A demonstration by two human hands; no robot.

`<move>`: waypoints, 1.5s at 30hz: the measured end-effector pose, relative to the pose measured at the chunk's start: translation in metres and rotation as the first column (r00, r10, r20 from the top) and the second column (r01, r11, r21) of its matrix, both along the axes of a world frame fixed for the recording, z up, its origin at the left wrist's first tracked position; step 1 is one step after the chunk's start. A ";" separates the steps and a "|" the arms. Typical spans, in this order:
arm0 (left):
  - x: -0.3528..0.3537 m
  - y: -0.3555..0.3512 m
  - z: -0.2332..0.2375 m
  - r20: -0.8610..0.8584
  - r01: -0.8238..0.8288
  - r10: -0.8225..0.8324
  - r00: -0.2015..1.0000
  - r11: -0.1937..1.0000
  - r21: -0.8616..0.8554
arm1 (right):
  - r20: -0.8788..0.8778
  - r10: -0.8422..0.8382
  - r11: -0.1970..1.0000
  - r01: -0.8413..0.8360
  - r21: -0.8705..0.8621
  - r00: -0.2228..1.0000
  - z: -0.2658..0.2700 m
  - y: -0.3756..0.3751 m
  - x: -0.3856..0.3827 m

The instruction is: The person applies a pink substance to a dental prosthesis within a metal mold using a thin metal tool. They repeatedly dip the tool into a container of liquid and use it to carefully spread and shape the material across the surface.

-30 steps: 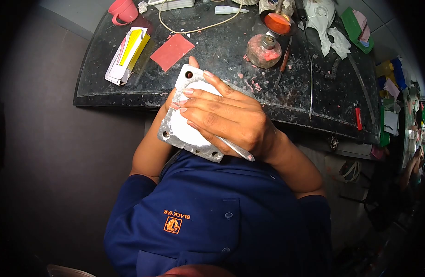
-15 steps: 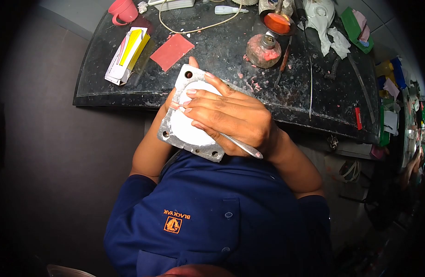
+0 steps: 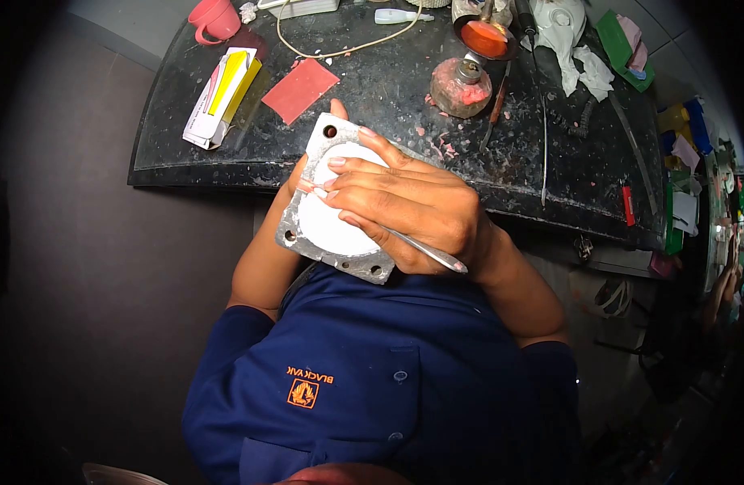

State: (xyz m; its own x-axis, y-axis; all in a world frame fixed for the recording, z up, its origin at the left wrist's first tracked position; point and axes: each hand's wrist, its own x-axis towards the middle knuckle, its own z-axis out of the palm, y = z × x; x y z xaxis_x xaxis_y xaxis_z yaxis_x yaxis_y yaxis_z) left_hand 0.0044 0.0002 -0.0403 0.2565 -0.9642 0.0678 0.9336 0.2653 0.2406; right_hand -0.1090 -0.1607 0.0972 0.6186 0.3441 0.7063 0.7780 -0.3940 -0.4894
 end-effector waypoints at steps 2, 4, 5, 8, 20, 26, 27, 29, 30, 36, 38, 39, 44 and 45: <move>0.000 -0.003 0.004 -0.002 0.057 -0.057 0.998 0.997 -0.045 | -0.035 0.017 0.999 -0.016 0.032 0.999 0.002 0.000 -0.001; -0.005 -0.004 0.019 -0.115 0.134 -0.164 0.980 0.964 -0.229 | -0.035 0.017 0.999 -0.016 0.035 0.999 0.002 0.000 -0.001; -0.008 -0.005 0.030 -0.205 0.181 -0.284 0.937 0.893 -0.412 | -0.034 0.018 0.999 -0.016 0.036 0.999 0.001 0.000 -0.001; -0.011 -0.002 0.039 -0.244 0.159 -0.245 0.938 0.933 -0.324 | -0.033 0.015 0.999 -0.014 0.036 0.999 0.001 0.000 -0.001; -0.007 -0.005 0.029 -0.277 0.181 -0.297 0.914 0.908 -0.378 | 0.011 -0.055 0.997 0.054 0.052 0.998 -0.004 0.005 0.001; -0.010 -0.006 0.041 -0.243 0.191 -0.291 0.925 0.912 -0.364 | -0.031 -0.045 0.994 0.048 0.095 0.999 -0.001 0.004 -0.001; -0.010 -0.007 0.038 -0.243 0.193 -0.293 0.925 0.911 -0.365 | -0.030 -0.047 0.994 0.050 0.094 0.998 -0.001 0.003 -0.001; -0.009 -0.007 0.030 -0.237 0.167 -0.282 0.930 0.896 -0.412 | -0.039 -0.008 0.997 0.011 0.083 0.999 0.000 0.002 0.000; -0.008 -0.007 0.027 -0.237 0.166 -0.281 0.930 0.896 -0.411 | -0.040 -0.007 0.996 0.010 0.084 0.999 0.000 0.002 0.000; -0.009 -0.005 0.037 -0.245 0.177 -0.267 0.932 0.926 -0.335 | -0.056 -0.028 0.995 0.033 0.096 0.998 -0.003 0.002 -0.002; -0.009 -0.005 0.035 -0.201 0.127 -0.192 0.961 0.947 -0.295 | -0.043 -0.129 0.978 0.134 0.161 0.991 -0.003 0.001 -0.002; -0.009 -0.004 0.036 -0.200 0.128 -0.192 0.961 0.947 -0.295 | -0.033 -0.133 0.979 0.137 0.149 0.991 -0.002 -0.002 -0.002; -0.016 0.001 0.057 -0.204 0.075 -0.085 0.975 0.996 -0.055 | -0.021 -0.098 0.973 0.100 0.207 0.995 0.000 -0.018 -0.004; -0.018 0.000 0.060 -0.149 0.037 -0.034 0.988 0.999 0.021 | -0.043 -0.102 0.966 0.109 0.235 0.994 0.000 -0.018 -0.006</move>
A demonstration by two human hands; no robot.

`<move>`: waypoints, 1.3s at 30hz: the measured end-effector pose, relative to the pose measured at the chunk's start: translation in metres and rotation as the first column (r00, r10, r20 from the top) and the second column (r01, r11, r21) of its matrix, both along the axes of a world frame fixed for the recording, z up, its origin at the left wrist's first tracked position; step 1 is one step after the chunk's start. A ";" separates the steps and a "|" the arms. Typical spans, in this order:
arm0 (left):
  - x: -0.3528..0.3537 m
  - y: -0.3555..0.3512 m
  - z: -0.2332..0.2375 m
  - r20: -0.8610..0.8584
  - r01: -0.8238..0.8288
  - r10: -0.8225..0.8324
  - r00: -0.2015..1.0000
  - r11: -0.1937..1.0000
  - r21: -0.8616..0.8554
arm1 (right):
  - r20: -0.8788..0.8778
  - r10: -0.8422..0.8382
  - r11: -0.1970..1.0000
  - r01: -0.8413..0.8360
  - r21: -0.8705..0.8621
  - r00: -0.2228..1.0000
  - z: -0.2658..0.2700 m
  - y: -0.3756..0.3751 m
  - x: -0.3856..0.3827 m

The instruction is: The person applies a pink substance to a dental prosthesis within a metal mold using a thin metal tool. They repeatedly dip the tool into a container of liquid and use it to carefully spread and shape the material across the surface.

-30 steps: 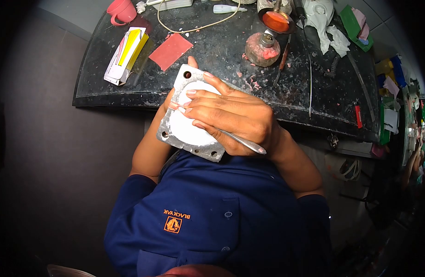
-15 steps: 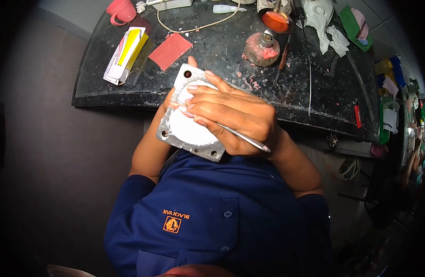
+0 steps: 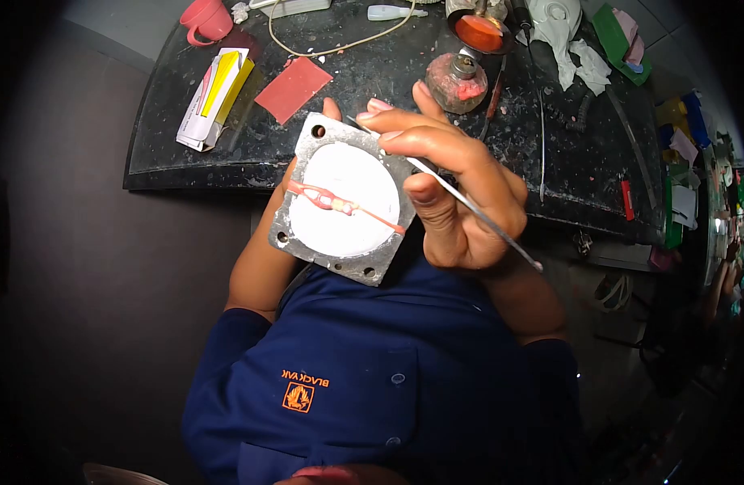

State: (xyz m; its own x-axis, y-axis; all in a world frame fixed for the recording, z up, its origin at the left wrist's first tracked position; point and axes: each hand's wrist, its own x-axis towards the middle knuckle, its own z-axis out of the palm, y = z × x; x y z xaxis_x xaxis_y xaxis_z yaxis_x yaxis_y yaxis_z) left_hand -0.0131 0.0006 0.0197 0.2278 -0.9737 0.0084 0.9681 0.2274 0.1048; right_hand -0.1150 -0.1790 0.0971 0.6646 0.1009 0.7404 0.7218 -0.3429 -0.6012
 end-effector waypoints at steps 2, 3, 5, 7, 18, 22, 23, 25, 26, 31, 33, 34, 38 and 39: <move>-0.009 0.000 0.011 0.058 -0.024 0.020 0.998 0.997 0.070 | -0.048 0.008 0.989 -0.001 0.149 0.999 0.002 0.005 -0.005; -0.011 0.000 0.013 0.130 -0.058 0.040 0.991 0.989 0.135 | -0.053 0.002 0.989 0.006 0.147 0.999 -0.003 0.003 -0.004; -0.001 -0.001 -0.004 0.071 0.023 -0.029 0.997 0.996 0.089 | 0.013 0.165 0.970 -0.164 0.182 0.986 -0.018 -0.002 0.000; 0.005 -0.002 -0.028 -0.198 0.149 -0.235 0.952 0.916 -0.372 | -0.006 0.077 0.994 -0.076 0.079 0.997 -0.005 0.000 -0.001; 0.012 0.008 -0.041 0.095 0.007 -0.012 0.995 0.999 0.051 | 0.106 -0.061 0.914 0.098 -0.393 0.992 0.000 0.019 0.011; 0.004 0.001 -0.015 0.108 -0.010 -0.001 0.994 0.994 0.105 | 0.108 -0.110 0.929 0.141 -0.341 0.988 0.003 0.012 0.011; 0.004 0.000 -0.014 0.087 0.002 -0.018 0.996 0.984 0.177 | 0.109 -0.110 0.929 0.142 -0.342 0.988 0.002 0.011 0.010; 0.008 0.000 -0.025 0.061 0.042 -0.053 0.997 0.983 0.177 | 0.038 -0.036 0.928 0.047 -0.370 0.999 0.001 0.010 0.008; 0.004 0.000 -0.022 -0.053 0.041 -0.038 0.998 0.998 0.053 | 0.017 0.008 0.909 0.000 -0.417 1.000 0.001 0.010 0.009; 0.001 0.007 -0.015 -0.026 -0.055 0.057 0.998 0.996 0.076 | 0.039 -0.133 0.917 0.138 -0.374 0.990 0.011 -0.002 0.004; 0.002 0.008 -0.016 0.109 -0.107 0.086 0.990 0.974 0.200 | 0.006 -0.121 0.975 0.120 -0.186 0.993 0.007 -0.010 -0.001; 0.002 0.006 -0.017 0.130 -0.111 0.102 0.986 0.992 0.067 | 0.042 -0.088 0.990 0.093 -0.110 0.995 -0.002 -0.012 -0.003; 0.006 0.014 -0.030 0.064 -0.187 0.183 0.981 0.981 0.048 | -0.100 -0.134 0.989 0.126 -0.082 0.986 -0.003 -0.006 -0.020; 0.003 0.015 -0.025 0.077 -0.235 0.225 0.971 0.961 0.149 | -0.101 -0.136 0.988 0.128 -0.082 0.986 -0.003 -0.006 -0.020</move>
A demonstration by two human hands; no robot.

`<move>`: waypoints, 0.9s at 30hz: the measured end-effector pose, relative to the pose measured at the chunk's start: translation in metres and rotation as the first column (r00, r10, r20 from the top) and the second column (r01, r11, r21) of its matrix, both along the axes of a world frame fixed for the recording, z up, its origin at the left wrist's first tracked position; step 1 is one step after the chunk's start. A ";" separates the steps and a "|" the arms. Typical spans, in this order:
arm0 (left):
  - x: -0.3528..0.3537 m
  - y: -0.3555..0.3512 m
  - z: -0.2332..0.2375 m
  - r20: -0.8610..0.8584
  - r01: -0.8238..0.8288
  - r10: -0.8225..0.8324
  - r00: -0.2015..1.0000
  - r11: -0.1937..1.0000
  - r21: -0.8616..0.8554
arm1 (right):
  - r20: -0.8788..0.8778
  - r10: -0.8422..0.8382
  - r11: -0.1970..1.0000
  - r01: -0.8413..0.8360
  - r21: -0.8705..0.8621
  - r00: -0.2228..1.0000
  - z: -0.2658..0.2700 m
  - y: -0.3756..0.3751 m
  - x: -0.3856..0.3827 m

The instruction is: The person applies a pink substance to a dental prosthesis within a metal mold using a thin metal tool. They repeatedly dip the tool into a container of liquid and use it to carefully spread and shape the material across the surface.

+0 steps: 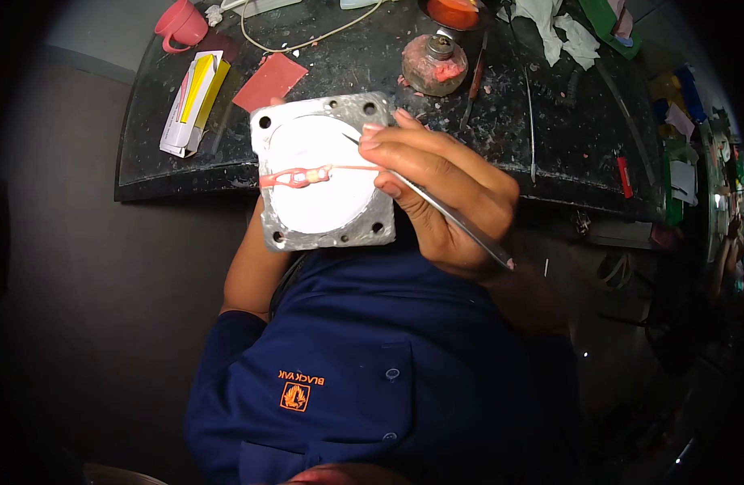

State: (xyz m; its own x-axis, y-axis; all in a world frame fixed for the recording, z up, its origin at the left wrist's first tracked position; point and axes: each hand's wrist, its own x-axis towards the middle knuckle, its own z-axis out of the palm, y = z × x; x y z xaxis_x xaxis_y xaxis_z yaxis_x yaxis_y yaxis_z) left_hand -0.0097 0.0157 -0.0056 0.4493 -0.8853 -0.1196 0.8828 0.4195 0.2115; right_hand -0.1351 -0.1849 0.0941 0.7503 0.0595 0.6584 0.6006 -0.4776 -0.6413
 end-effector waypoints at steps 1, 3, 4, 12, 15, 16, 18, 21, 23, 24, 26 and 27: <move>-0.010 0.004 0.006 0.648 -0.299 -0.038 0.761 0.865 0.403 | 0.038 -0.015 1.000 0.016 -0.022 0.999 0.000 0.000 0.001; -0.018 -0.006 0.015 0.470 -0.214 0.142 0.871 0.971 0.104 | 0.072 -0.028 0.999 0.025 0.043 0.997 -0.003 0.002 0.001; -0.021 -0.009 0.017 0.212 -0.191 0.237 0.948 0.958 -0.216 | 0.072 -0.037 0.999 0.034 0.041 0.997 -0.004 0.002 0.001; -0.045 -0.016 0.034 0.010 -0.367 0.388 0.922 0.881 -0.299 | 0.045 0.017 0.995 -0.021 0.094 0.999 -0.012 0.005 0.000; -0.040 -0.022 0.018 0.177 -0.312 0.426 0.887 0.837 -0.449 | -0.012 0.041 0.999 -0.042 -0.031 0.999 -0.007 0.007 -0.001; -0.039 -0.024 0.013 0.219 -0.293 0.441 0.870 0.822 -0.489 | -0.013 0.042 0.999 -0.043 -0.030 0.999 -0.007 0.008 0.000; -0.036 -0.029 0.008 0.274 -0.269 0.465 0.842 0.802 -0.533 | 0.004 0.039 0.998 -0.038 -0.043 0.999 -0.006 0.010 0.001; -0.034 -0.033 0.003 0.319 -0.251 0.486 0.814 0.788 -0.562 | 0.015 0.015 0.997 -0.014 -0.077 1.000 -0.005 0.009 0.000; -0.034 -0.035 0.002 0.341 -0.239 0.492 0.801 0.785 -0.571 | 0.010 0.004 0.995 -0.003 -0.095 1.000 -0.004 0.010 -0.001; -0.033 -0.036 0.002 0.347 -0.238 0.497 0.795 0.783 -0.575 | 0.006 -0.006 0.994 0.007 -0.113 1.000 -0.003 0.010 -0.002; -0.033 -0.036 0.001 0.360 -0.233 0.504 0.785 0.780 -0.581 | 0.010 -0.001 0.994 0.002 -0.110 1.000 -0.004 0.009 -0.002; -0.033 -0.037 0.001 0.368 -0.231 0.507 0.779 0.778 -0.584 | 0.013 0.005 0.994 -0.004 -0.106 1.000 -0.005 0.009 -0.002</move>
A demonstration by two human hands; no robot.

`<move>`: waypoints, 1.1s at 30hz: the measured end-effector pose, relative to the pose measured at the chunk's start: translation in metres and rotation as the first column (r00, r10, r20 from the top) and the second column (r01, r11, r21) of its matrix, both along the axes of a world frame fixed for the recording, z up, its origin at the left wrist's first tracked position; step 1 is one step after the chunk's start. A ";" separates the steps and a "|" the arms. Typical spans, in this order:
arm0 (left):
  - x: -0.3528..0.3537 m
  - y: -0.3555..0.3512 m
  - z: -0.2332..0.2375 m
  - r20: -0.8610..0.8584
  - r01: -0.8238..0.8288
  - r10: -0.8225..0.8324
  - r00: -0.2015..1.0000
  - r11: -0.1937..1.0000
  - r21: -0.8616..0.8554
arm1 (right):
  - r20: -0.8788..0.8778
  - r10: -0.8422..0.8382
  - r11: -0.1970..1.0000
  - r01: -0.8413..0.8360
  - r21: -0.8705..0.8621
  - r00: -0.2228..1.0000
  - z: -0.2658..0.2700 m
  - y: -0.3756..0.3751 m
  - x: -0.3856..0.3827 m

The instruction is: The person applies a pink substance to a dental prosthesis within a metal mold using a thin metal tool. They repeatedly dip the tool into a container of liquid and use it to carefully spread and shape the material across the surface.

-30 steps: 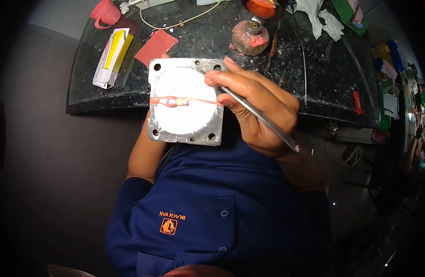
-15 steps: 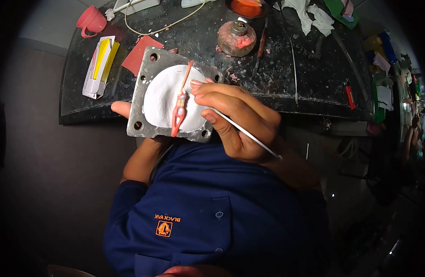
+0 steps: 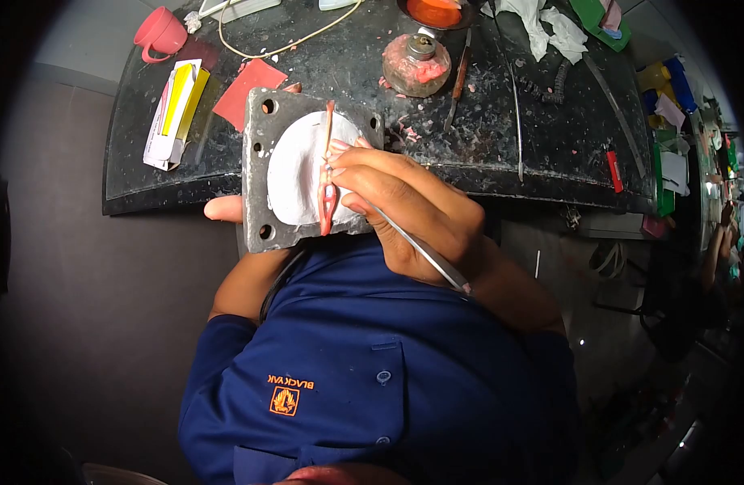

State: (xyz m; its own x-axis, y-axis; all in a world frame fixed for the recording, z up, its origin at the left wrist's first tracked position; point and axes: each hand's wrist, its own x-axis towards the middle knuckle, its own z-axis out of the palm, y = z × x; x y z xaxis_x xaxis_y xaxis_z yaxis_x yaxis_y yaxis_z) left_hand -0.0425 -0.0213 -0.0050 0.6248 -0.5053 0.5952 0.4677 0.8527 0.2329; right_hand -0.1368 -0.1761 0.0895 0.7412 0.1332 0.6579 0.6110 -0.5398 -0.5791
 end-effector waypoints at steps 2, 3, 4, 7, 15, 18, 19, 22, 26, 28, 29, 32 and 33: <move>0.000 0.000 -0.001 0.014 -0.006 0.006 1.000 1.000 -0.003 | 0.003 0.008 1.000 -0.008 -0.005 1.000 0.001 0.000 0.000; 0.001 0.000 -0.001 0.018 -0.009 0.009 1.000 1.000 -0.004 | 0.005 0.014 1.000 -0.014 -0.011 1.000 0.001 0.001 0.000; 0.001 0.000 -0.001 0.024 -0.011 0.011 1.000 1.000 -0.003 | 0.007 0.015 1.000 -0.015 -0.010 1.000 0.000 0.001 0.000; 0.001 0.000 -0.002 0.040 -0.016 0.017 0.999 1.000 -0.008 | 0.015 0.020 1.000 -0.020 -0.003 1.000 -0.002 0.000 0.001; 0.002 0.001 -0.002 0.073 -0.024 0.024 0.997 1.000 -0.009 | 0.035 -0.002 1.000 0.002 0.014 0.999 -0.005 0.002 0.000; 0.002 0.002 -0.003 0.070 -0.029 0.029 0.997 1.000 0.005 | 0.026 -0.032 0.999 0.031 0.038 0.999 -0.002 0.000 0.000; 0.002 0.000 -0.004 0.070 -0.028 0.028 0.997 1.000 0.006 | 0.026 -0.033 0.999 0.032 0.039 0.999 -0.003 0.000 0.000; 0.004 -0.002 -0.005 0.101 -0.022 0.026 0.995 0.999 -0.043 | 0.044 -0.013 1.000 0.013 0.011 0.999 -0.004 0.002 0.000; 0.005 -0.002 -0.002 0.093 -0.011 0.014 0.996 0.999 -0.033 | 0.019 -0.012 1.000 0.012 0.027 1.000 -0.003 0.002 -0.001; 0.004 -0.001 -0.003 0.085 -0.006 0.009 0.996 1.000 -0.030 | 0.015 -0.019 0.999 0.019 0.042 1.000 -0.001 0.003 -0.001; 0.005 -0.001 -0.002 0.083 -0.003 0.006 0.997 1.000 -0.029 | 0.008 -0.025 0.999 0.025 0.039 1.000 0.000 0.003 -0.002; 0.005 -0.001 -0.001 0.075 0.002 -0.001 0.997 1.000 -0.022 | 0.006 -0.016 1.000 0.016 0.025 1.000 -0.002 0.004 -0.003; 0.005 -0.001 -0.001 0.072 0.005 -0.003 0.997 1.000 -0.019 | 0.008 -0.002 1.000 0.002 0.015 1.000 -0.003 0.003 -0.004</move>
